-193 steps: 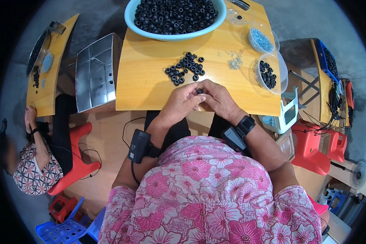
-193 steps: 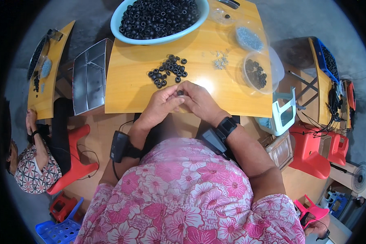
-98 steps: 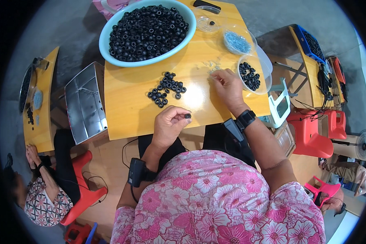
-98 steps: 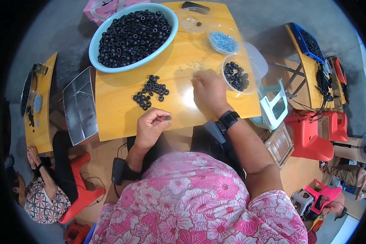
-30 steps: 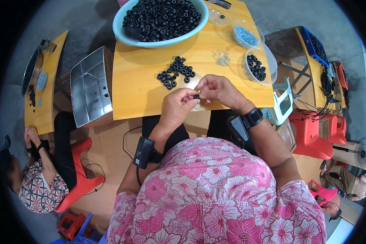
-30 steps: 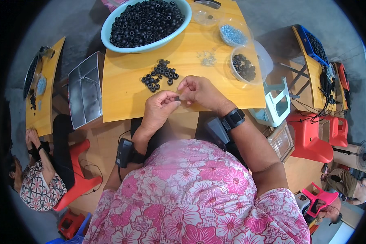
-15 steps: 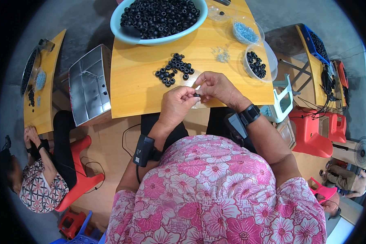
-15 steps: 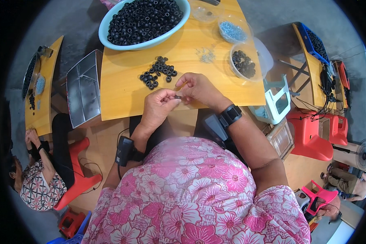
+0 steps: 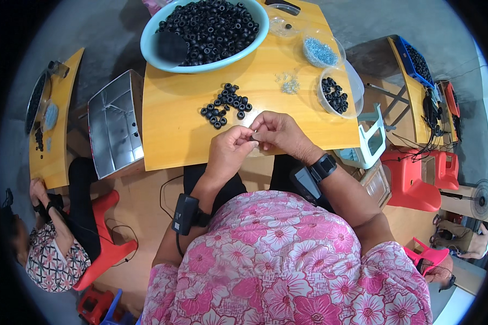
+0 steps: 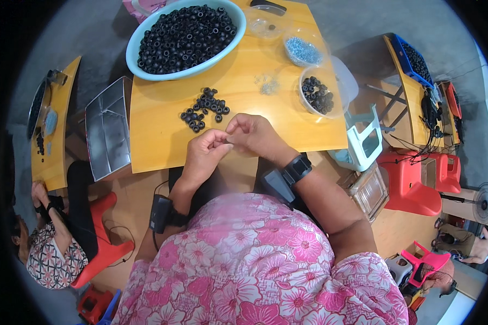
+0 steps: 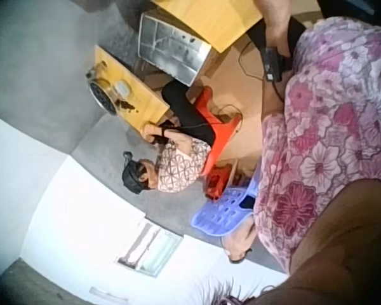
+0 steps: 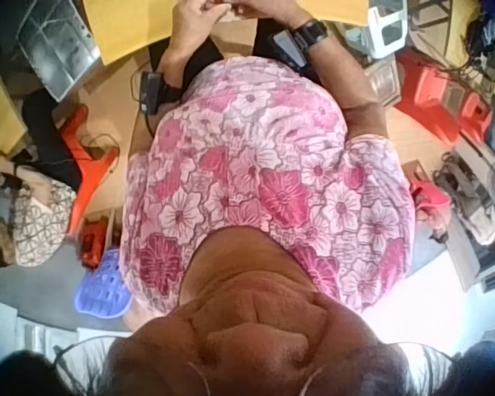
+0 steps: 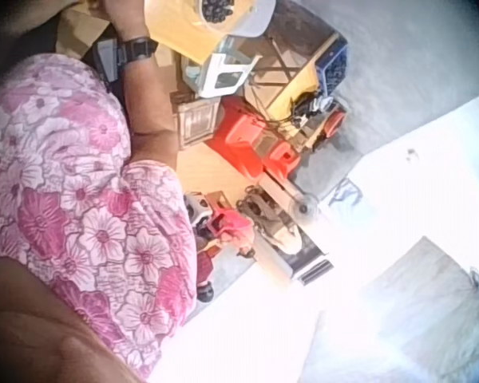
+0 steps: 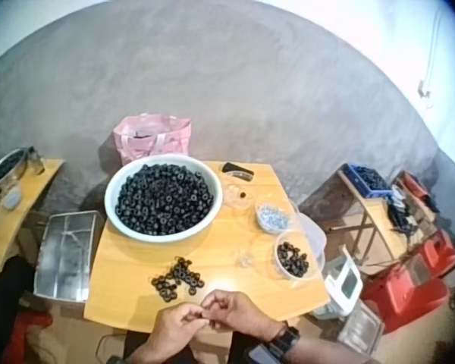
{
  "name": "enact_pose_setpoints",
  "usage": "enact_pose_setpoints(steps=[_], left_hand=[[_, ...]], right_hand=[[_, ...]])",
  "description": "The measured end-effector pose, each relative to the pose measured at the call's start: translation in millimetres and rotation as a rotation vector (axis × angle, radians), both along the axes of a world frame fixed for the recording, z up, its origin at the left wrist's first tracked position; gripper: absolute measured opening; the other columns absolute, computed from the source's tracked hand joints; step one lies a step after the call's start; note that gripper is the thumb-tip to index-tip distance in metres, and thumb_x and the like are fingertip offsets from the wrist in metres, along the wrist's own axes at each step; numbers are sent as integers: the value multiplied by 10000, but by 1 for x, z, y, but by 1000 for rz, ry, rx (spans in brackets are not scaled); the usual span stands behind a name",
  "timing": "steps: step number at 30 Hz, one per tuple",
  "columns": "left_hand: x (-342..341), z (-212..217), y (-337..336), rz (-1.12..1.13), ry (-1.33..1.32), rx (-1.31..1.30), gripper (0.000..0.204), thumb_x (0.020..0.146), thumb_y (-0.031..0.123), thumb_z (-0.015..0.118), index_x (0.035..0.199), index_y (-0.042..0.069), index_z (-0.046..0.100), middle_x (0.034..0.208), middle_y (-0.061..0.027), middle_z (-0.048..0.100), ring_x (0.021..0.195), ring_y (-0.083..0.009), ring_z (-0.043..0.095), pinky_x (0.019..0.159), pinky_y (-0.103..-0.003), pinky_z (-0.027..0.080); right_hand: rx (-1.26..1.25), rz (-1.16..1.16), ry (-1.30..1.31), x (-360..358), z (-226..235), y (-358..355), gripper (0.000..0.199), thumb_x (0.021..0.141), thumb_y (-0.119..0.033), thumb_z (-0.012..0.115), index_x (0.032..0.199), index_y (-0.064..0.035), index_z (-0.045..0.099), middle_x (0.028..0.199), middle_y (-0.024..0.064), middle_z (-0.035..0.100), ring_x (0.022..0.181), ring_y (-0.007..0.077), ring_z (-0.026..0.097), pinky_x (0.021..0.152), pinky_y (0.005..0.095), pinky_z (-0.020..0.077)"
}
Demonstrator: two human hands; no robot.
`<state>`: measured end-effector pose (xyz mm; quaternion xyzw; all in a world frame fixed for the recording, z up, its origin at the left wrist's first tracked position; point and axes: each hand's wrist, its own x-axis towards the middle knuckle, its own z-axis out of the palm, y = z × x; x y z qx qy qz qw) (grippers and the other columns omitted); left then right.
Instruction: Sorting and inspecting small black circular components.
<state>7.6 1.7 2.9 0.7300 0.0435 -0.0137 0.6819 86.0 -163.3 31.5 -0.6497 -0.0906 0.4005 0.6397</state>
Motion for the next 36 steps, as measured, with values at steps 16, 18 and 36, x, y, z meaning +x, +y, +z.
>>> enact_pose_setpoints(steps=[16,18,36], left_hand=[[-1,1,1,8,31,-116,116,830,-5,666,941,3,637,831,9,629,747,-34,566,684,-186,481],[-1,4,2,-16,62,-121,114,831,2,670,940,10,635,839,8,629,755,-36,567,694,-189,480],[-2,4,5,-35,94,-141,152,824,25,676,969,14,631,877,0,658,804,-51,588,754,-224,489]], right_hand=[[-322,-252,-736,36,-8,-18,116,800,-94,679,862,4,677,819,119,689,728,175,656,675,291,515],[-275,-230,-705,35,-13,-3,109,806,-67,683,890,3,676,817,107,674,715,161,639,665,275,506],[-456,-89,-900,63,-10,47,108,788,-75,680,883,-29,704,820,119,655,720,236,650,687,329,520]])
